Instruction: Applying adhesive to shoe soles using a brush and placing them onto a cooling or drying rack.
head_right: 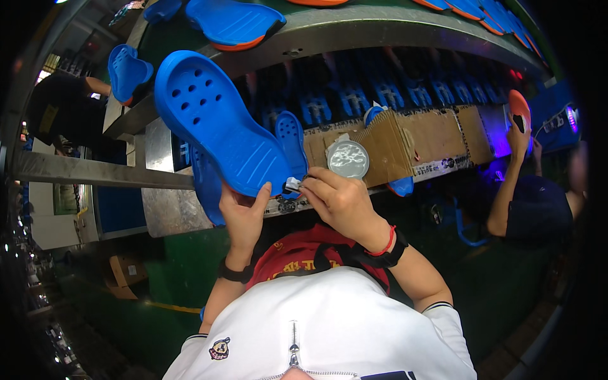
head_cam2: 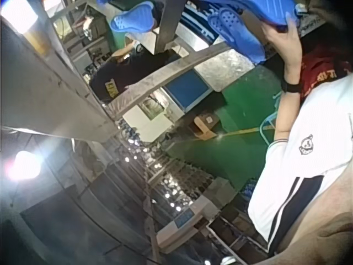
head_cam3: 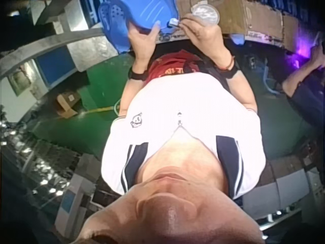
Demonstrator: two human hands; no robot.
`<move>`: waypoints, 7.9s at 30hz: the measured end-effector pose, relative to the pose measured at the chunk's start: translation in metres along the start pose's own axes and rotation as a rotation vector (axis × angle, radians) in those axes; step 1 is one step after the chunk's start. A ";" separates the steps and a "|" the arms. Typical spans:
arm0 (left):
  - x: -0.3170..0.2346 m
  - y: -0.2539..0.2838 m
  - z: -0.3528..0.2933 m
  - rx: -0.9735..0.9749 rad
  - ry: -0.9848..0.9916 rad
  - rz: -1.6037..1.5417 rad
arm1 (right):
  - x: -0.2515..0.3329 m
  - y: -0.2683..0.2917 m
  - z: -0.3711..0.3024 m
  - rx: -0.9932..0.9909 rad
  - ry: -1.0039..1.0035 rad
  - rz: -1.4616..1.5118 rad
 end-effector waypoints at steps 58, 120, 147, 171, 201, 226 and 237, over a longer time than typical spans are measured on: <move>-0.112 -0.061 0.133 0.013 -0.935 0.730 | -0.017 0.023 -0.044 -0.075 -0.206 0.067; -0.009 0.028 -0.022 0.022 -0.047 0.036 | 0.025 -0.010 -0.004 0.044 0.116 -0.004; -0.158 0.180 0.157 -0.281 -0.200 0.487 | 0.005 0.024 -0.029 -0.111 -0.120 0.061; -0.121 0.157 0.198 -0.170 -0.085 0.664 | -0.032 0.014 -0.043 -0.054 -0.213 0.027; 0.085 0.101 -0.019 0.113 0.500 -0.309 | -0.162 -0.055 -0.067 0.218 -0.285 -0.339; 0.005 -0.028 0.002 0.136 0.018 -0.131 | -0.014 0.017 -0.013 -0.069 0.008 0.034; 0.002 -0.024 0.001 0.122 -0.009 -0.095 | -0.014 0.012 -0.009 -0.018 0.004 0.066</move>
Point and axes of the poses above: each hand's wrist, its own z-axis towards the middle knuckle, its own y-axis out of the back of the hand, x = y × z, the point moved 6 cm from there along z, towards the middle knuckle, and after that the axes turned 3 degrees about x, right-handed, at the moved point
